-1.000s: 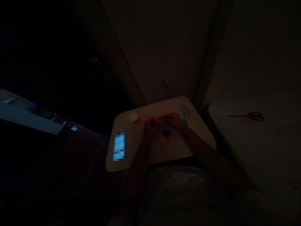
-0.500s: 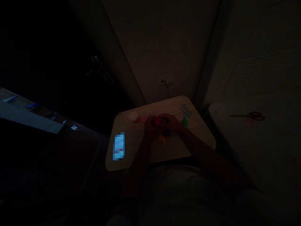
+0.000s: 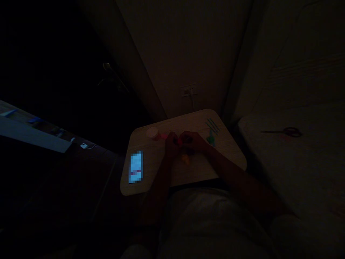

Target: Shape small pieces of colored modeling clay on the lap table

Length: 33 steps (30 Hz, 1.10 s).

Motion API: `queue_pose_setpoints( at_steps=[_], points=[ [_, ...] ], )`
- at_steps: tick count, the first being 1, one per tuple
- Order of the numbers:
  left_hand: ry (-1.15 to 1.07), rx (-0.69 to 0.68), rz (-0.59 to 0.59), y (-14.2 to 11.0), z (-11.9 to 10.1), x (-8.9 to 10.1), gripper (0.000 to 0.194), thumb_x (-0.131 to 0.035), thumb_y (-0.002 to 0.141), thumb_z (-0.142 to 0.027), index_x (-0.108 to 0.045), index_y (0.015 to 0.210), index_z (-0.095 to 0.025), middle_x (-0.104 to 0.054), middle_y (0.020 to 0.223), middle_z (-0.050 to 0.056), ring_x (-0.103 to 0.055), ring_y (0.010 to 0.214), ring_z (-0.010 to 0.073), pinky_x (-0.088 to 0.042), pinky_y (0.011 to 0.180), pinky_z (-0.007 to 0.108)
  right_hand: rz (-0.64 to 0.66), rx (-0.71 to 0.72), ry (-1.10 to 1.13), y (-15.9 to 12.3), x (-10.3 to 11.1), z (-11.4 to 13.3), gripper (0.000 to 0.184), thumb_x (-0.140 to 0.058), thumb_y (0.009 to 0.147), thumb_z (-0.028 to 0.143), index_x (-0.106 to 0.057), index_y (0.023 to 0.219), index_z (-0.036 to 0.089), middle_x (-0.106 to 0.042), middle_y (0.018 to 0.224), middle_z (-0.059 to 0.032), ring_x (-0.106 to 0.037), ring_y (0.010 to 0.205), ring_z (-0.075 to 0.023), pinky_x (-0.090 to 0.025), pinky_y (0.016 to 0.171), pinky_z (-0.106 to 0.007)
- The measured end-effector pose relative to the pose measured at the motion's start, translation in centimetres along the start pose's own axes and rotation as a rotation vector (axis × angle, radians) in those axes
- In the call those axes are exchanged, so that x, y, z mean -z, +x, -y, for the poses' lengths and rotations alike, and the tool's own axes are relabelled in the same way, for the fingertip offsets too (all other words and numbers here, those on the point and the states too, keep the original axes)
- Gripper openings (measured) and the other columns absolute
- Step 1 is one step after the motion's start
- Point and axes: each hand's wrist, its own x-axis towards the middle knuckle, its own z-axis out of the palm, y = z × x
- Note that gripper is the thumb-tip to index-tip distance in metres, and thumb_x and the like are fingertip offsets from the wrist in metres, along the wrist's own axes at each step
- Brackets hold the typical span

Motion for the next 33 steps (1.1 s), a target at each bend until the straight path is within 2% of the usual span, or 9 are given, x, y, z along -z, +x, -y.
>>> queue_pose_setpoints(
  at_steps=[5, 11, 15, 18, 24, 29, 33],
  points=[
    [0.005, -0.026, -0.008, 0.0, 0.1, 0.0, 0.029, -0.068, 0.067, -0.011, -0.04, 0.065, -0.021, -0.043, 0.069, -0.004, -0.038, 0.064, 0.0133, -0.029, 0.06, 0.027, 0.019, -0.018, 0.007, 0.1, 0.1, -0.1, 0.027, -0.079, 0.076, 0.036, -0.073, 0.096, 0.019, -0.076, 0.092, -0.0036, -0.069, 0.084, -0.0202, -0.052, 0.079, -0.031],
    [0.017, 0.03, 0.006, -0.1, 0.2, -0.1, 0.024, -0.071, 0.07, -0.016, -0.048, 0.074, -0.021, -0.05, 0.072, -0.004, -0.046, 0.067, 0.0133, -0.036, 0.062, 0.025, -0.051, -0.062, 0.033, 0.3, 0.1, -0.6, 0.027, -0.077, 0.078, 0.042, -0.073, 0.092, 0.019, -0.075, 0.09, -0.0051, -0.068, 0.082, -0.0203, -0.051, 0.074, -0.031],
    [-0.097, 0.077, 0.013, 0.0, 0.1, -0.3, 0.023, -0.075, 0.078, -0.029, -0.061, 0.094, -0.022, -0.066, 0.091, 0.002, -0.06, 0.083, 0.0169, -0.048, 0.074, 0.028, -0.195, -0.113, 0.098, 0.7, 0.2, -1.5, 0.031, -0.077, 0.077, 0.046, -0.071, 0.091, 0.02, -0.074, 0.091, -0.0061, -0.068, 0.085, -0.0213, -0.053, 0.075, -0.032],
    [-0.144, 0.091, 0.01, 0.0, -0.1, -0.3, 0.028, -0.076, 0.081, -0.04, -0.065, 0.1, -0.022, -0.07, 0.1, 0.005, -0.065, 0.09, 0.0193, -0.052, 0.08, 0.031, -0.238, -0.116, 0.15, 1.0, 0.3, -2.0, 0.032, -0.077, 0.076, 0.046, -0.069, 0.093, 0.021, -0.074, 0.093, -0.0057, -0.068, 0.087, -0.0213, -0.054, 0.079, -0.034],
    [-0.173, 0.076, 0.016, 0.2, 0.4, -0.1, 0.029, -0.077, 0.081, -0.043, -0.068, 0.097, -0.021, -0.07, 0.098, 0.005, -0.066, 0.09, 0.0193, -0.052, 0.081, 0.032, -0.195, -0.097, 0.202, 0.9, 0.4, -1.7, 0.042, -0.08, 0.074, 0.046, -0.071, 0.107, 0.022, -0.075, 0.107, -0.0075, -0.069, 0.097, -0.0234, -0.055, 0.084, -0.035],
    [-0.158, 0.086, 0.025, 0.2, 0.9, 0.0, 0.028, -0.078, 0.078, -0.043, -0.065, 0.09, -0.02, -0.068, 0.09, 0.002, -0.064, 0.084, 0.0175, -0.051, 0.077, 0.029, -0.139, -0.112, 0.113, 0.7, 0.4, -1.4, 0.041, -0.081, 0.073, 0.048, -0.074, 0.103, 0.021, -0.076, 0.102, -0.0069, -0.07, 0.093, -0.0234, -0.054, 0.082, -0.035],
    [-0.152, 0.04, 0.049, 0.1, 0.7, 0.1, 0.025, -0.078, 0.08, -0.041, -0.067, 0.09, -0.02, -0.067, 0.092, 0.003, -0.063, 0.086, 0.0169, -0.05, 0.079, 0.029, -0.159, -0.111, 0.07, 0.8, 0.3, -1.2, 0.038, -0.077, 0.078, 0.048, -0.074, 0.103, 0.02, -0.076, 0.1, -0.007, -0.069, 0.092, -0.0224, -0.053, 0.083, -0.034]
  ],
)
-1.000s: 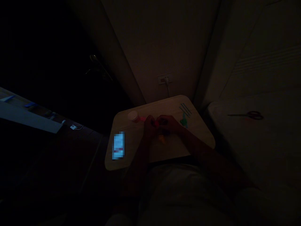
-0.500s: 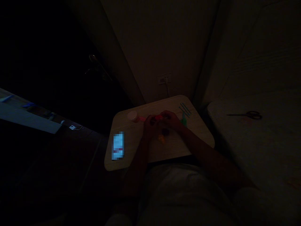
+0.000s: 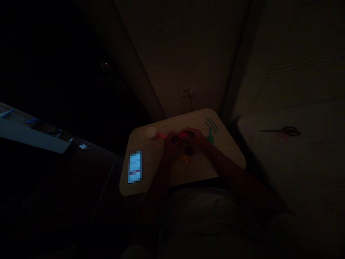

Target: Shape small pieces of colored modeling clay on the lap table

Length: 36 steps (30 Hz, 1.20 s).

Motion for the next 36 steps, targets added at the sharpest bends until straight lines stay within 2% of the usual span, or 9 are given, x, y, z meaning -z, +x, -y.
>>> queue_pose_setpoints(
  at_steps=[3, 6, 10, 17, 24, 29, 32, 36],
  points=[
    [-0.003, -0.019, 0.021, 0.0, -0.4, 0.0, 0.022, -0.076, 0.081, -0.04, -0.069, 0.091, -0.021, -0.068, 0.092, 0.003, -0.063, 0.085, 0.017, -0.05, 0.078, 0.03, 0.018, 0.029, -0.034, -0.1, -0.1, 0.4, 0.034, -0.067, 0.086, 0.048, -0.072, 0.104, 0.019, -0.075, 0.1, -0.0061, -0.067, 0.092, -0.0212, -0.051, 0.083, -0.033],
    [0.005, -0.013, 0.036, -0.1, -0.7, -0.1, 0.02, -0.077, 0.079, -0.038, -0.07, 0.087, -0.02, -0.068, 0.089, 0.003, -0.063, 0.084, 0.0175, -0.051, 0.078, 0.031, 0.03, 0.044, -0.109, -0.2, -0.1, 0.7, 0.031, -0.057, 0.091, 0.047, -0.069, 0.093, 0.018, -0.071, 0.089, -0.0042, -0.062, 0.082, -0.0187, -0.048, 0.077, -0.03],
    [-0.021, -0.004, 0.043, -0.1, -0.8, -0.2, 0.021, -0.078, 0.078, -0.034, -0.071, 0.092, -0.02, -0.07, 0.093, 0.004, -0.064, 0.087, 0.0182, -0.052, 0.082, 0.032, 0.024, 0.003, -0.144, -0.2, 0.0, 0.6, 0.038, -0.05, 0.092, 0.051, -0.062, 0.075, 0.019, -0.061, 0.07, -0.0012, -0.053, 0.069, -0.0167, -0.041, 0.066, -0.028],
    [-0.075, 0.018, 0.059, -0.3, -1.0, -0.4, 0.023, -0.078, 0.078, -0.035, -0.069, 0.092, -0.02, -0.07, 0.091, 0.004, -0.065, 0.084, 0.0176, -0.052, 0.08, 0.031, 0.068, -0.068, -0.095, 0.0, 0.1, 0.2, 0.042, -0.051, 0.088, 0.054, -0.057, 0.064, 0.02, -0.053, 0.06, 0.0008, -0.049, 0.062, -0.016, -0.038, 0.059, -0.028],
    [-0.098, 0.041, 0.055, -0.2, -1.4, -0.2, 0.021, -0.071, 0.084, -0.04, -0.068, 0.087, -0.02, -0.07, 0.089, 0.004, -0.065, 0.085, 0.0182, -0.052, 0.081, 0.032, -0.028, -0.132, -0.108, 0.0, 0.6, 0.5, 0.054, -0.049, 0.091, 0.065, -0.054, 0.058, 0.023, -0.052, 0.057, -0.0018, -0.051, 0.061, -0.0192, -0.042, 0.063, -0.033],
    [-0.089, 0.04, 0.1, -0.2, -1.0, -0.2, 0.024, -0.069, 0.085, -0.044, -0.069, 0.09, -0.02, -0.071, 0.092, 0.006, -0.066, 0.089, 0.0197, -0.052, 0.083, 0.033, -0.097, -0.073, -0.092, 0.0, 0.6, 0.3, 0.057, -0.047, 0.091, 0.071, -0.052, 0.06, 0.024, -0.051, 0.058, -0.0019, -0.048, 0.06, -0.0188, -0.04, 0.059, -0.033],
    [-0.108, 0.05, 0.125, -0.3, -0.9, -0.3, 0.025, -0.071, 0.084, -0.044, -0.069, 0.09, -0.02, -0.071, 0.09, 0.005, -0.065, 0.087, 0.0192, -0.052, 0.081, 0.032, -0.026, -0.038, -0.082, -0.2, 0.2, 0.4, 0.054, -0.044, 0.093, 0.068, -0.053, 0.064, 0.023, -0.054, 0.062, -0.0013, -0.048, 0.062, -0.0182, -0.041, 0.061, -0.032],
    [-0.084, 0.072, 0.082, -0.3, -0.9, -0.5, 0.021, -0.071, 0.084, -0.04, -0.065, 0.085, -0.02, -0.068, 0.082, 0.001, -0.061, 0.077, 0.0162, -0.05, 0.075, 0.029, 0.097, 0.04, -0.089, -0.5, -0.1, 0.4, 0.051, -0.041, 0.097, 0.063, -0.055, 0.069, 0.023, -0.059, 0.068, -0.0024, -0.052, 0.067, -0.0185, -0.044, 0.066, -0.032]
  ],
)
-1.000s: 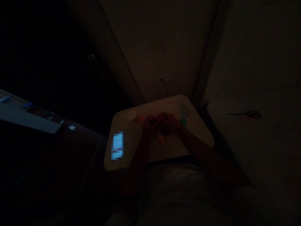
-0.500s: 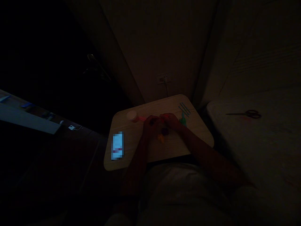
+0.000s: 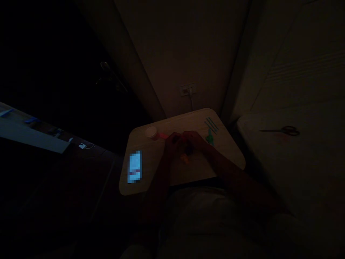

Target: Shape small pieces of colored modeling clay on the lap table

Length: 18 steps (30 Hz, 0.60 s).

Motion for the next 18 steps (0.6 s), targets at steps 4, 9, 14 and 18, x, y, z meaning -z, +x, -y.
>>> queue_pose_setpoints(
  at_steps=[4, 9, 14, 18],
  points=[
    [0.036, 0.0, -0.021, 0.12, -0.03, 0.03, 0.022, -0.067, 0.087, -0.041, -0.063, 0.084, -0.02, -0.066, 0.082, 0.002, -0.06, 0.078, 0.0167, -0.049, 0.074, 0.029, -0.044, -0.037, -0.047, 0.09, 0.02, -0.44, 0.05, -0.038, 0.1, 0.06, -0.056, 0.07, 0.024, -0.06, 0.068, -0.0043, -0.053, 0.066, -0.0202, -0.045, 0.066, -0.034],
    [0.039, -0.018, -0.049, 0.09, 0.1, 0.0, 0.031, -0.066, 0.088, -0.052, -0.06, 0.09, -0.021, -0.063, 0.084, 0.001, -0.058, 0.079, 0.0162, -0.048, 0.073, 0.028, -0.054, -0.009, -0.035, 0.16, 0.06, -0.27, 0.048, -0.04, 0.099, 0.063, -0.056, 0.077, 0.023, -0.06, 0.075, -0.0025, -0.053, 0.071, -0.0189, -0.045, 0.068, -0.032],
    [0.105, -0.022, 0.012, -0.03, 0.12, -0.14, 0.036, -0.06, 0.094, -0.052, -0.056, 0.078, -0.02, -0.056, 0.072, -0.001, -0.051, 0.069, 0.0147, -0.043, 0.065, 0.027, 0.04, 0.006, -0.019, -0.05, 0.01, 0.33, 0.05, -0.038, 0.099, 0.066, -0.057, 0.084, 0.022, -0.059, 0.079, -0.0013, -0.053, 0.075, -0.0181, -0.044, 0.072, -0.03],
    [0.158, -0.032, 0.037, 0.02, -0.16, -0.2, 0.038, -0.053, 0.098, -0.048, -0.058, 0.074, -0.019, -0.057, 0.071, 0.0, -0.052, 0.069, 0.0155, -0.041, 0.067, 0.029, 0.037, 0.003, 0.016, -0.09, -0.1, 0.06, 0.047, -0.038, 0.099, 0.065, -0.056, 0.085, 0.024, -0.059, 0.082, -0.0024, -0.053, 0.077, -0.0196, -0.045, 0.075, -0.032]
  ],
)
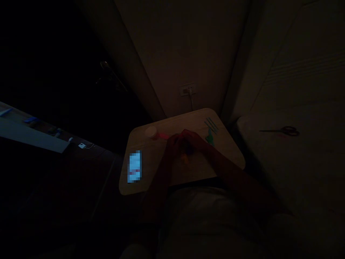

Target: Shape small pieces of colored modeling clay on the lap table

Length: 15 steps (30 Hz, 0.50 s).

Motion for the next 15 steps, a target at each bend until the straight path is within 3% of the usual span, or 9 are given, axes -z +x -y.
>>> queue_pose_setpoints(
  at_steps=[6, 15],
  points=[
    [-0.039, -0.006, -0.029, 0.0, 0.0, 0.1, 0.04, -0.053, 0.098, -0.052, -0.059, 0.075, -0.02, -0.058, 0.072, 0.001, -0.053, 0.07, 0.0163, -0.043, 0.068, 0.029, 0.007, -0.007, -0.023, 0.1, 0.0, -0.9, 0.041, -0.038, 0.1, 0.055, -0.06, 0.085, 0.024, -0.067, 0.086, -0.0055, -0.058, 0.079, -0.0216, -0.047, 0.079, -0.035],
    [-0.052, 0.013, 0.02, -0.1, -0.4, 0.0, 0.046, -0.05, 0.097, -0.059, -0.06, 0.078, -0.018, -0.06, 0.074, 0.001, -0.053, 0.071, 0.0161, -0.043, 0.068, 0.029, 0.025, 0.01, -0.091, 0.2, 0.0, -1.2, 0.043, -0.036, 0.102, 0.048, -0.066, 0.086, 0.022, -0.072, 0.091, -0.0074, -0.062, 0.083, -0.0208, -0.049, 0.082, -0.033]
  ],
)
